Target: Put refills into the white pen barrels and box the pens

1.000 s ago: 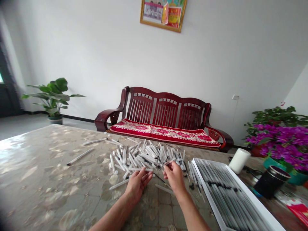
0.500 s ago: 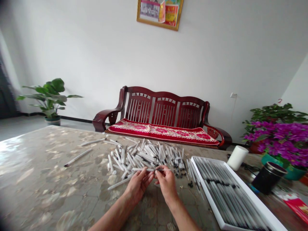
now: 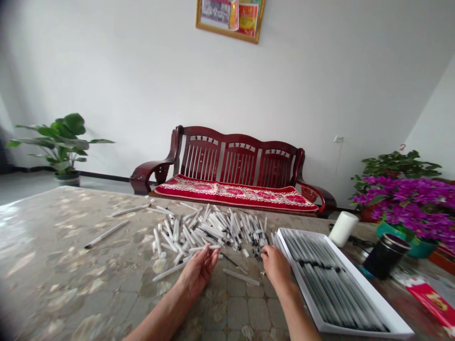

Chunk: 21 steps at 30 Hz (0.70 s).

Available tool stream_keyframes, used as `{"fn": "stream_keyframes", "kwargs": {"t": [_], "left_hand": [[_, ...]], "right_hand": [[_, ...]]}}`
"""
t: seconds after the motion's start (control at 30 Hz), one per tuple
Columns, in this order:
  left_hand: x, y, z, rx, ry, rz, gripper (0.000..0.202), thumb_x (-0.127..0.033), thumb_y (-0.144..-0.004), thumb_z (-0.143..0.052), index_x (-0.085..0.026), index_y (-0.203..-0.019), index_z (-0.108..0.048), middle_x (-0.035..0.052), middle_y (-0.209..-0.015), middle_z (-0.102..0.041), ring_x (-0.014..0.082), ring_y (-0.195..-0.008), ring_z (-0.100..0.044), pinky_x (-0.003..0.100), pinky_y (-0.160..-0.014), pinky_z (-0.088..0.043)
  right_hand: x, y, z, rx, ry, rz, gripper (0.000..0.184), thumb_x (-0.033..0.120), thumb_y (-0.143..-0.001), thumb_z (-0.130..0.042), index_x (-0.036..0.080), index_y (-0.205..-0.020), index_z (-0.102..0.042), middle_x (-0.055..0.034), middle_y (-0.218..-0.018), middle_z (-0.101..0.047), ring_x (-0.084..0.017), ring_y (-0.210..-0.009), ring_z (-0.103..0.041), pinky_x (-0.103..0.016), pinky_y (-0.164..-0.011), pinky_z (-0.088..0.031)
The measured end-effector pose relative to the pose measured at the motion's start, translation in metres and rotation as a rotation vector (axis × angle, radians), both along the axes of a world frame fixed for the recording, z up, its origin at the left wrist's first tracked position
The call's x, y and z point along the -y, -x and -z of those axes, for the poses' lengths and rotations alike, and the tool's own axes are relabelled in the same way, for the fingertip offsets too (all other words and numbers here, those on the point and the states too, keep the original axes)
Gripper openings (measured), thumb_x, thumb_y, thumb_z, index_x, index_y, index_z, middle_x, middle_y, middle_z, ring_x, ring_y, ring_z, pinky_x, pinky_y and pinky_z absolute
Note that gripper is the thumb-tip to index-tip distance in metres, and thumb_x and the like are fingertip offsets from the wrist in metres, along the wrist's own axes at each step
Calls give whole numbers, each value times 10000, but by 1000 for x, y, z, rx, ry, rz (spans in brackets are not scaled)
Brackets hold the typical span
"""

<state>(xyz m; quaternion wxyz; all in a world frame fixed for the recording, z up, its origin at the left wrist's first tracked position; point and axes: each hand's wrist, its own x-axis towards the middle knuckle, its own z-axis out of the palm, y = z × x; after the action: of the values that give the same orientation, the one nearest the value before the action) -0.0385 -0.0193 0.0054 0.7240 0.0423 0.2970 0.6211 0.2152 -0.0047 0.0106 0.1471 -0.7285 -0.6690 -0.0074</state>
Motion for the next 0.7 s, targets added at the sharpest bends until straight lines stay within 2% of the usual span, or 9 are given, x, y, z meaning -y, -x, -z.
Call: {"fn": "stream_keyframes", "kwargs": {"t": [0.2, 0.3, 0.43, 0.57, 0.7], "left_hand": [[2, -2, 1, -82, -6, 5, 151, -59, -905, -555, -123, -771, -579, 82, -690, -727, 137, -613, -730, 205, -579, -612], [3, -6, 3, -126, -34, 27, 139, -70, -883, -601, -140, -766, -574, 61, -680, -715, 133, -613, -727, 205, -598, -611], [5, -11, 4, -149, -64, 46, 111, -94, -845, -668, -145, -790, -587, 40, -684, -707, 127, -613, -722, 203, -604, -608], [7, -13, 3, -167, -68, 41, 118, -89, -827, -689, -139, -781, -592, 43, -692, -709, 130, -615, -722, 201, -592, -602], [8, -14, 1, -184, -59, 36, 116, -68, -810, -699, -127, -783, -603, 51, -690, -711, 136, -617, -723, 202, -583, -599]], "right_hand": [[6, 12, 12, 79, 5, -2, 214, 130, -882, -518, 202, -950, -707, -77, -1003, -710, -215, -962, -670, -269, -788, -456], [5, 12, 13, -6, -61, 31, 267, 127, -887, -465, 194, -992, -702, -98, -1024, -705, -222, -962, -673, -287, -812, -476], [3, 18, 15, -389, -206, -76, 310, 187, -870, -414, 203, -1008, -692, -91, -1024, -711, -222, -999, -665, -321, -885, -502], [10, 44, 16, -921, -158, -101, 272, 402, -827, -499, 214, -952, -651, -67, -863, -700, -233, -742, -676, -329, -613, -554], [23, 78, 10, -1324, -145, -149, 381, 514, -706, -699, 193, -902, -634, -40, -794, -683, -215, -687, -657, -294, -549, -533]]}}
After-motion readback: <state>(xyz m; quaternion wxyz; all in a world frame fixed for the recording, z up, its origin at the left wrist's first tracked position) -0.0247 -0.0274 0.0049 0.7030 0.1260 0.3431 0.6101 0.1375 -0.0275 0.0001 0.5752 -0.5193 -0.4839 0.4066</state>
